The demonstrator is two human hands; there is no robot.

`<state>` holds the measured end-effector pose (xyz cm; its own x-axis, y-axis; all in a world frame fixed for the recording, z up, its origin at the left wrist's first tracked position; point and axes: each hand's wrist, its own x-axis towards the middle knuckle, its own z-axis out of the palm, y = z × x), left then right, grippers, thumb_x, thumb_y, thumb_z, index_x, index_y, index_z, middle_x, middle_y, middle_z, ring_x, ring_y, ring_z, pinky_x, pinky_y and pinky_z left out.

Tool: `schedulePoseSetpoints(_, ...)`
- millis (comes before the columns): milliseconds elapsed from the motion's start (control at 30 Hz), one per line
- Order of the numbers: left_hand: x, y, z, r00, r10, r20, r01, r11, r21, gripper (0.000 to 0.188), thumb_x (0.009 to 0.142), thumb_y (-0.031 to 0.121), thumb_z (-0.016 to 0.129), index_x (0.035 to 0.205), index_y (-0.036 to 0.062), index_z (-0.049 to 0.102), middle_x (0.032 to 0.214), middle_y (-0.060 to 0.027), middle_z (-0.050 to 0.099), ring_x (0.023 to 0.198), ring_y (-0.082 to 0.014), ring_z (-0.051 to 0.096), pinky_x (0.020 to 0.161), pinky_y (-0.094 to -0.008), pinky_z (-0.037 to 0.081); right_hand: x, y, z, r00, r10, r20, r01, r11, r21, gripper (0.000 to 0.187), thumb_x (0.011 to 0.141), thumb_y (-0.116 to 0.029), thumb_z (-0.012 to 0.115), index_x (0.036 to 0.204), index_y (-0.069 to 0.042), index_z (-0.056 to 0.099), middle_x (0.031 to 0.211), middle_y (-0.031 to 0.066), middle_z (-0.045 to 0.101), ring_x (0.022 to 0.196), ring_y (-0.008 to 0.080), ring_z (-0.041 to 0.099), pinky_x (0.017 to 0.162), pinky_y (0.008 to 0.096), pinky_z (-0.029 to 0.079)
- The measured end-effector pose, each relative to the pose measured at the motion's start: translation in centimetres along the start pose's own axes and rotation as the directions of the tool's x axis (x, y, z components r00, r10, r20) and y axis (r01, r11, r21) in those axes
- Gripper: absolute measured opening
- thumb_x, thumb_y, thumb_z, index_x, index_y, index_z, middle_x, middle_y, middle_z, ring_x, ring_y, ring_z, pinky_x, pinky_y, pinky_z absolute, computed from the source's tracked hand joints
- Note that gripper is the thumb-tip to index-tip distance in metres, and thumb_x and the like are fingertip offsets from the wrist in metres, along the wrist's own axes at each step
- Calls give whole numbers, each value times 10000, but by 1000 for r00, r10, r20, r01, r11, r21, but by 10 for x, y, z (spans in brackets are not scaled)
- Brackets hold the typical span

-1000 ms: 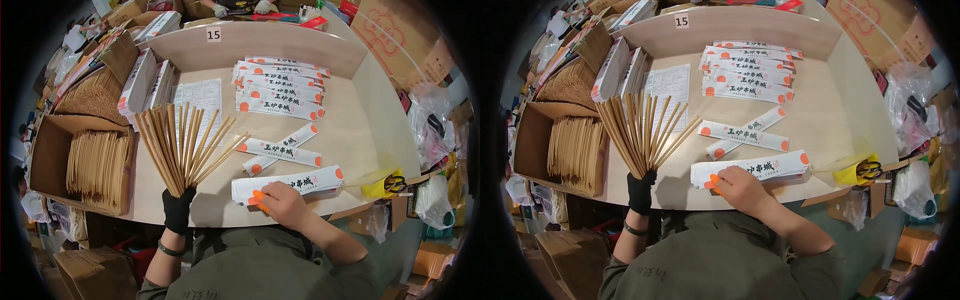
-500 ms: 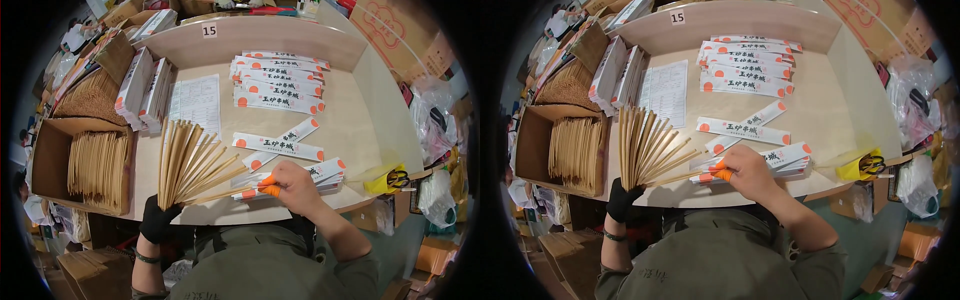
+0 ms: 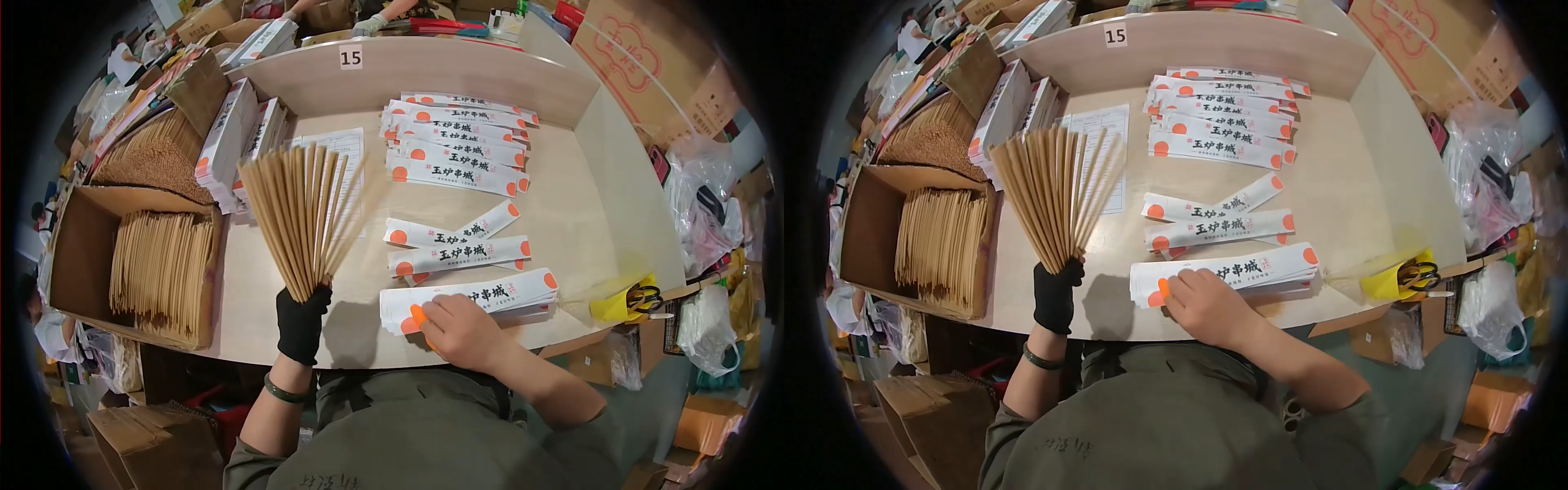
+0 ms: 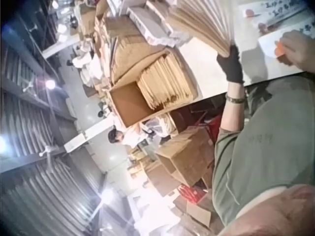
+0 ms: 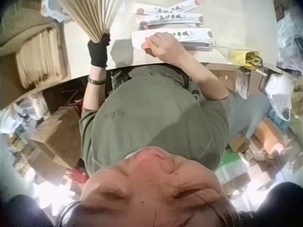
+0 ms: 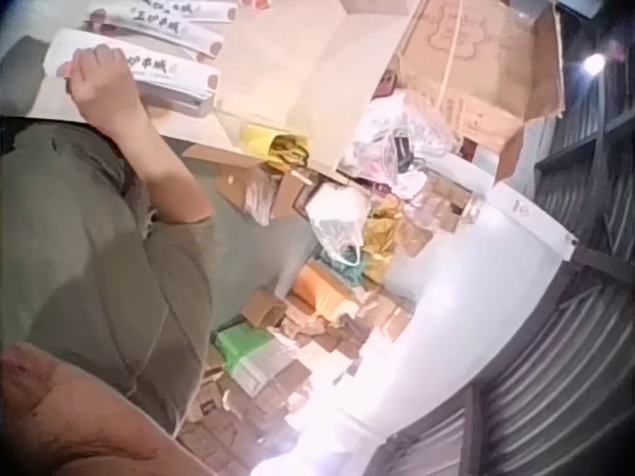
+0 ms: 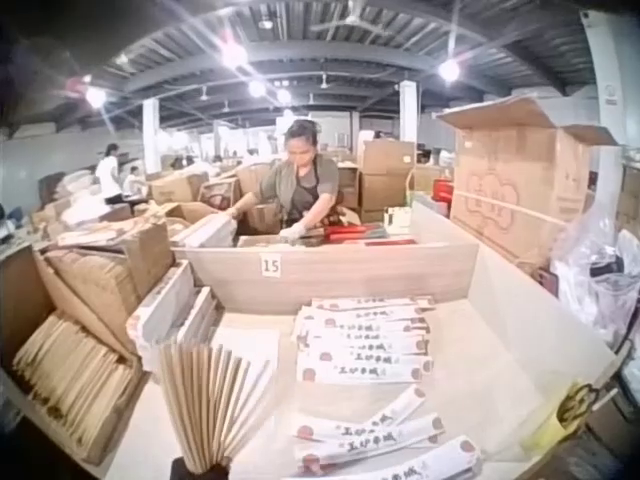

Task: Packing sets of wooden fan ribs into paper sleeves at a production workstation.

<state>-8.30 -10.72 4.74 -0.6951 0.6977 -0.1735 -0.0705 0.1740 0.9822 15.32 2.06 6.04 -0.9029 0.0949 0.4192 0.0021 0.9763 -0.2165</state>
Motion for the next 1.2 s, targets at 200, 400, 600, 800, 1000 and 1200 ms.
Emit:
schedulePoseSetpoints(200,-8,-20,-14,997,-45,-60,48,998,51,110,805,111,628,876,28,634,768,-18,612,632,-90,533,568,-223,398,-4,1,2,991,27,-131,-14,995,100,142,722,-59,686,826,2,611,772,72,535,690,232,547,563,340,448)
schedulePoseSetpoints(400,-20,-12,-39,995,101,-25,-90,953,288,128,791,128,697,838,20,647,701,-10,609,631,-86,549,569,-233,423,5,8,-12,792,609,37,-523,647,556,145,805,-61,717,775,-20,581,739,47,496,608,133,448,547,261,380)
schedulePoseSetpoints(600,-30,6,-66,988,121,97,-152,881,448,207,795,172,732,884,3,650,748,-56,645,704,-138,608,641,-289,483,10,15,-23,698,692,184,-560,367,743,160,806,-73,747,788,-17,598,755,-28,487,649,49,429,570,223,363)
schedulePoseSetpoints(800,-25,9,-72,931,191,312,-350,712,609,265,759,176,773,911,-3,649,776,-106,672,731,-191,651,655,-325,501,21,8,-21,926,362,-103,-293,866,405,144,774,-108,751,805,-29,634,768,36,536,689,163,510,609,267,419)
schedulePoseSetpoints(1000,-29,19,-60,974,167,155,-221,862,457,212,770,170,747,825,0,633,684,-30,623,678,-120,604,613,-285,490,27,24,-48,743,667,-62,-528,640,558,235,737,-99,776,752,7,567,737,79,514,682,212,504,627,295,424)
schedulePoseSetpoints(1200,-20,-4,-60,995,84,44,-73,974,-214,133,792,79,658,869,30,561,750,-29,583,647,-99,544,554,-223,418,21,23,-37,864,455,-217,-428,889,160,144,715,-45,716,743,2,583,738,82,552,690,232,557,614,321,454)
